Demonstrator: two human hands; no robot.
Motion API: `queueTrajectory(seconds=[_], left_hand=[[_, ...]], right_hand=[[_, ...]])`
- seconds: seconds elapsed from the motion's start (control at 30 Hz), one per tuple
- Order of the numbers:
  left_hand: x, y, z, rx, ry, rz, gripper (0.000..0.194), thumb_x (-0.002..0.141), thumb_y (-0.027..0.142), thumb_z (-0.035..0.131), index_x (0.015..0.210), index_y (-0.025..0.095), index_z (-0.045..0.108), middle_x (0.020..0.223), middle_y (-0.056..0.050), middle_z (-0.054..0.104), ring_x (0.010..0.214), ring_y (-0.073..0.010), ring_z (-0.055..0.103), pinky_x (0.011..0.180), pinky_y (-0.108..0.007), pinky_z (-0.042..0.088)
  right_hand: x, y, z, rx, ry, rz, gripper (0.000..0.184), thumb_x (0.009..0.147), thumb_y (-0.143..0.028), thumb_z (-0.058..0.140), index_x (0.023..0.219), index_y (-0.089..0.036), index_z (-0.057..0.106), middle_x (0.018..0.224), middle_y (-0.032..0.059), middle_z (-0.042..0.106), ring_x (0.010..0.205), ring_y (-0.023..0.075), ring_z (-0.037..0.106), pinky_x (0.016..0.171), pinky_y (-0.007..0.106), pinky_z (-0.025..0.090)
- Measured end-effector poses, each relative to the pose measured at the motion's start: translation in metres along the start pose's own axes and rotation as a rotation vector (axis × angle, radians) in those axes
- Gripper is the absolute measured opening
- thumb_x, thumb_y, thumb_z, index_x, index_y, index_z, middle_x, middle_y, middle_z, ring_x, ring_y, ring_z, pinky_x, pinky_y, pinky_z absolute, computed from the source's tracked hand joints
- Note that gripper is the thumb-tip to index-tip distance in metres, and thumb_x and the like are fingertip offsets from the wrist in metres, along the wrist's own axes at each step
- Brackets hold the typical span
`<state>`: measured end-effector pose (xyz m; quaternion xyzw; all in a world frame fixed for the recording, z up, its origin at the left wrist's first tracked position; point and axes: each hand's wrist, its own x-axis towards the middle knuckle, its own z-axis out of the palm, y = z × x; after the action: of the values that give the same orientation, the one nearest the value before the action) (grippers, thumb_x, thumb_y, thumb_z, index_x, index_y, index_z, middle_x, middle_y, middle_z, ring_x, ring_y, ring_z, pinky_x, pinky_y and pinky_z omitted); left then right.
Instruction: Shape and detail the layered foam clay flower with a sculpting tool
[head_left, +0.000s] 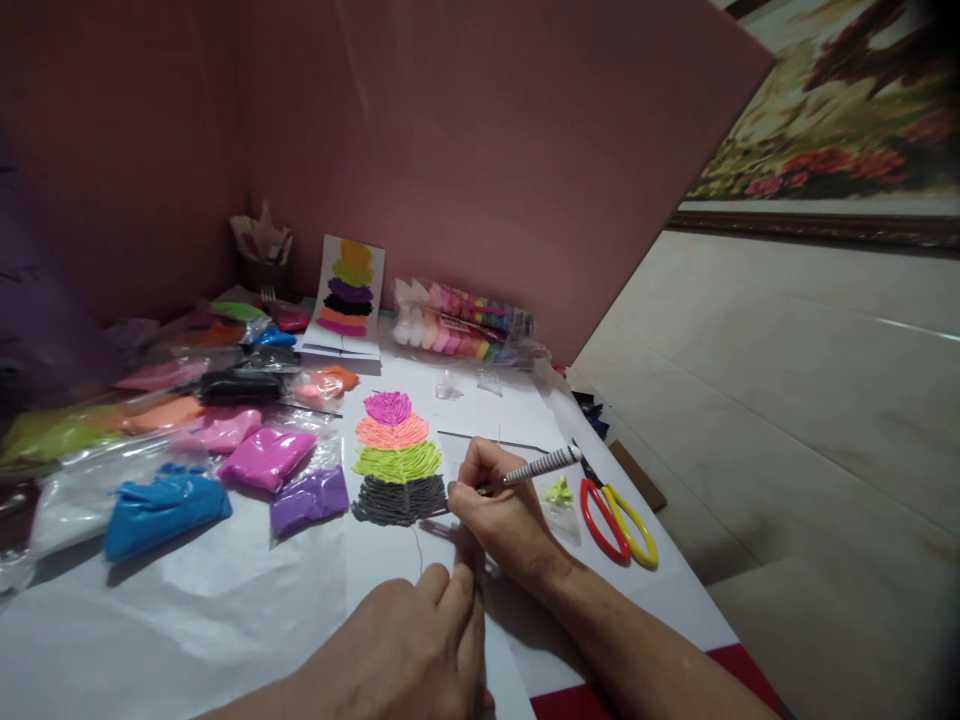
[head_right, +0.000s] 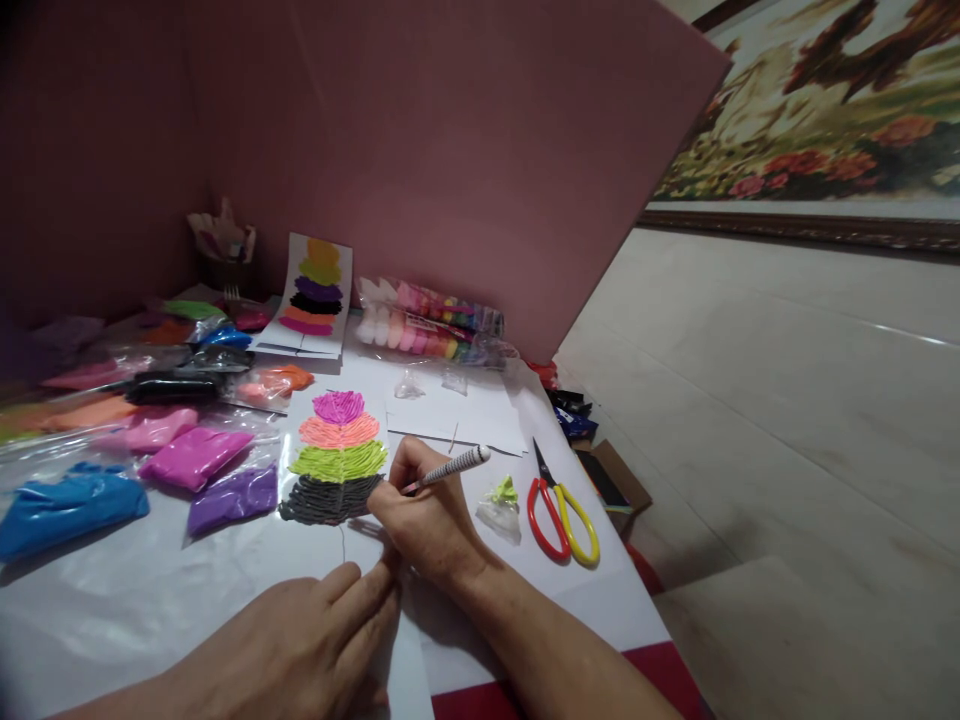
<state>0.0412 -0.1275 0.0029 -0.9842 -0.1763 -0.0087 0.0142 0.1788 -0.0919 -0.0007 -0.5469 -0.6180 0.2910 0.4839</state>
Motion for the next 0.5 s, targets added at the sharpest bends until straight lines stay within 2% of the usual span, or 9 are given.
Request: queueTrajectory(seconds=[0.37, 0.5], left_hand=[[0.0005, -0.0002, -0.0006, -0.03, -0.022, 0.007, 0.032, 0.09, 0.027, 0.051, 0.111, 0.006, 0.063, 0.097, -0.016, 0.068, 0.074, -0.0288, 0.064, 0.049, -0.039, 0.057], [-0.0011, -0.0006, 0.0011, -0.001, -0.01, 0.01, 0.038, 0.091, 0.03, 0.049, 0.117, 0.004, 0.06, 0.104, -0.019, 0.067, 0.075, -0.0286, 0.064, 0.05, -0.038, 0.057]], right_hand=[[-0.0004, 0.0006, -0.0017, 0.0, -0.066, -0.023, 0.02, 0.068, -0.015, 0.055, 0.057, -0.02, 0.039, 0.051, -0.0082, 0.035, 0.047, 0.0069, 0.03, 0.042, 0.021, 0.022], [0.0003, 0.0001, -0.0009, -0.016, -0.049, -0.006, 0.02, 0.068, -0.015, 0.055, 0.057, -0.019, 0.038, 0.049, -0.0084, 0.036, 0.046, 0.0065, 0.03, 0.042, 0.02, 0.022]])
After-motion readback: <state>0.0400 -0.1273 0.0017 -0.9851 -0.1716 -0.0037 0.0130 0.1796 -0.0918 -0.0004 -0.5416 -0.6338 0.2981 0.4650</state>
